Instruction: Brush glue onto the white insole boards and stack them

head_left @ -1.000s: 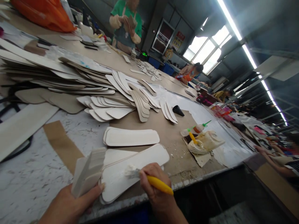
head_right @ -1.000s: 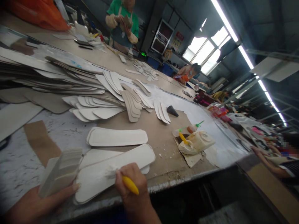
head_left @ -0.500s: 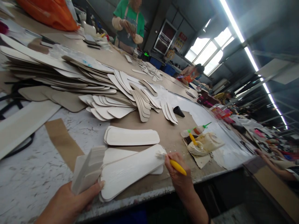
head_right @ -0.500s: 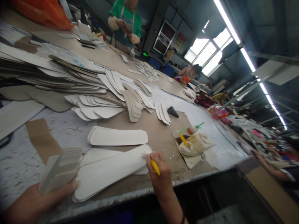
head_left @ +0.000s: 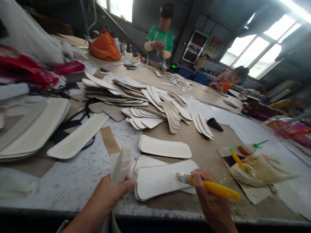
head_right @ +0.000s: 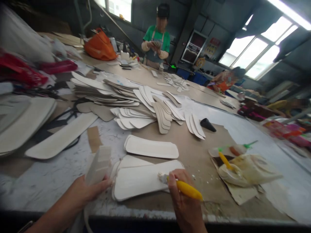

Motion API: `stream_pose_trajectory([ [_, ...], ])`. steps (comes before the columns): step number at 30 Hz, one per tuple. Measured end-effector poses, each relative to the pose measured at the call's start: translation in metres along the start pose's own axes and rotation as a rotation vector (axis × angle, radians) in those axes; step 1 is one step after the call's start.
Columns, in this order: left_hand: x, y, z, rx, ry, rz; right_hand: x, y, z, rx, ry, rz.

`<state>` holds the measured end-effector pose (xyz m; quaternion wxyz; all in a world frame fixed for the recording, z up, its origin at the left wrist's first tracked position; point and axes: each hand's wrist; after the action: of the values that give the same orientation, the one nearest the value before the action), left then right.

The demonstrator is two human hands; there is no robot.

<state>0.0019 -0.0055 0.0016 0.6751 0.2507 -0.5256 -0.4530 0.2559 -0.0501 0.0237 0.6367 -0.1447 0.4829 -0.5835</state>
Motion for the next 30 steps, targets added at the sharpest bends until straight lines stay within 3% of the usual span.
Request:
stream_pose_trajectory([
  [2,0.007,0.005,0.008,0.042,0.032,-0.024,0.0,-0.012,-0.011,-0.126,0.034,-0.063],
  [4,0.014,0.01,0.015,0.123,-0.019,-0.036,0.002,-0.026,-0.024,-0.233,-0.015,-0.114],
  [9,0.024,0.016,0.026,0.352,-0.332,-0.105,0.014,-0.051,-0.069,-0.433,-0.329,-0.156],
  [11,0.025,0.017,0.025,0.521,-0.393,-0.061,0.02,-0.058,-0.089,-0.563,-0.448,-0.185],
  [14,0.025,0.017,0.021,0.845,-0.393,0.102,0.029,-0.064,-0.112,-0.867,-0.494,-0.311],
  [17,0.025,0.019,0.015,0.981,-0.356,0.202,0.036,-0.066,-0.121,-1.112,-0.475,-0.546],
  [19,0.027,0.02,0.012,0.99,-0.332,0.208,0.039,-0.065,-0.121,-1.158,-0.519,-0.68],
  [21,0.029,0.019,0.009,0.969,-0.29,0.209,0.042,-0.062,-0.117,-1.113,-0.55,-0.724],
  [25,0.036,0.008,0.007,0.887,-0.219,0.138,0.046,-0.055,-0.11,-0.846,-0.511,-0.556],
  [30,0.043,-0.009,0.003,0.793,-0.481,0.026,0.05,-0.06,-0.111,-0.575,-0.367,-0.234],
])
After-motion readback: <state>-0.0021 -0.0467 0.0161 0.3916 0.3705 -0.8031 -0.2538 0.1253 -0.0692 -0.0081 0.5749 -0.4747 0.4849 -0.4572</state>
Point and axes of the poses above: each hand's wrist, its own x-axis away from the middle knuckle, its own z-axis out of the back of the hand, y = z × x, and after that the axes turned 14 degrees about -x, right-handed
